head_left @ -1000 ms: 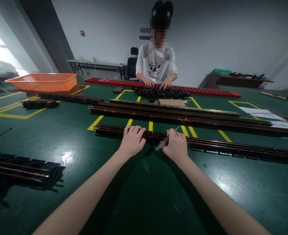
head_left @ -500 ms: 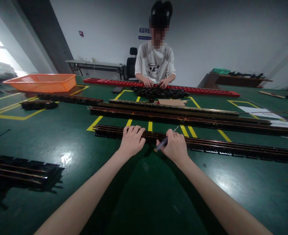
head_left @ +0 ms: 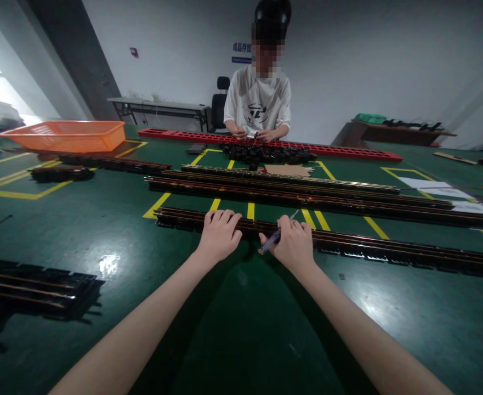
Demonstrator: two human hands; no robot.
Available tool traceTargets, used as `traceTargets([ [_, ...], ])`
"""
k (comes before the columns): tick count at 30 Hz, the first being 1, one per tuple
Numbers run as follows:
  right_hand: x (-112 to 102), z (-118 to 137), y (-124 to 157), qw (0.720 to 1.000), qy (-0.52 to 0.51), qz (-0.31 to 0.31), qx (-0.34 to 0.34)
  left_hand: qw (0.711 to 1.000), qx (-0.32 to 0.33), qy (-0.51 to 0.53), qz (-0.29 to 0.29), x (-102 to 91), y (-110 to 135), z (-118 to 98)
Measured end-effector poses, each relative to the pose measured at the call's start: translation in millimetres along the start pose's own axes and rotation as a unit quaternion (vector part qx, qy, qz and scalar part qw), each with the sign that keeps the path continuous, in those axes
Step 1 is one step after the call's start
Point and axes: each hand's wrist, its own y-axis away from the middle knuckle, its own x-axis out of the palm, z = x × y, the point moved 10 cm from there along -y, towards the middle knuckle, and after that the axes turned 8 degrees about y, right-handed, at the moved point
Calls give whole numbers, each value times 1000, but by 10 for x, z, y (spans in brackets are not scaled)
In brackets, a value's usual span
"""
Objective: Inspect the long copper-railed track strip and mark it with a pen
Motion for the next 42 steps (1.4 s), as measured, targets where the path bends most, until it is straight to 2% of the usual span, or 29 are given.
traceTargets([
  [6, 1, -27, -22, 999, 18, 0, 27, 1000, 0, 1, 0, -8, 9, -7],
  [16, -30, 81, -15, 1000, -13, -20, 14, 1000, 2, 21, -7, -29, 4, -3],
  [19, -53, 35, -6, 999, -18, -26, 26, 1000, 3, 29, -10, -33, -3, -3],
  [21, -39, -4, -8, 999, -18, -21, 30, 999, 0, 32, -8, -29, -6, 4],
  [25, 10, 42, -30, 1000, -17, -10, -7, 999, -3, 41, 7, -9, -1, 2],
  [29, 70, 18, -40, 1000, -4, 8, 13, 999, -2, 50, 14, -11, 8, -13],
  [36, 1, 83, -33, 1000, -12, -7, 2, 999, 3, 47, -5, -46, 5, -24],
  [42, 28, 75, -38, 999, -27, 24, 20, 999, -14, 15, -27, -86, 7, 23],
])
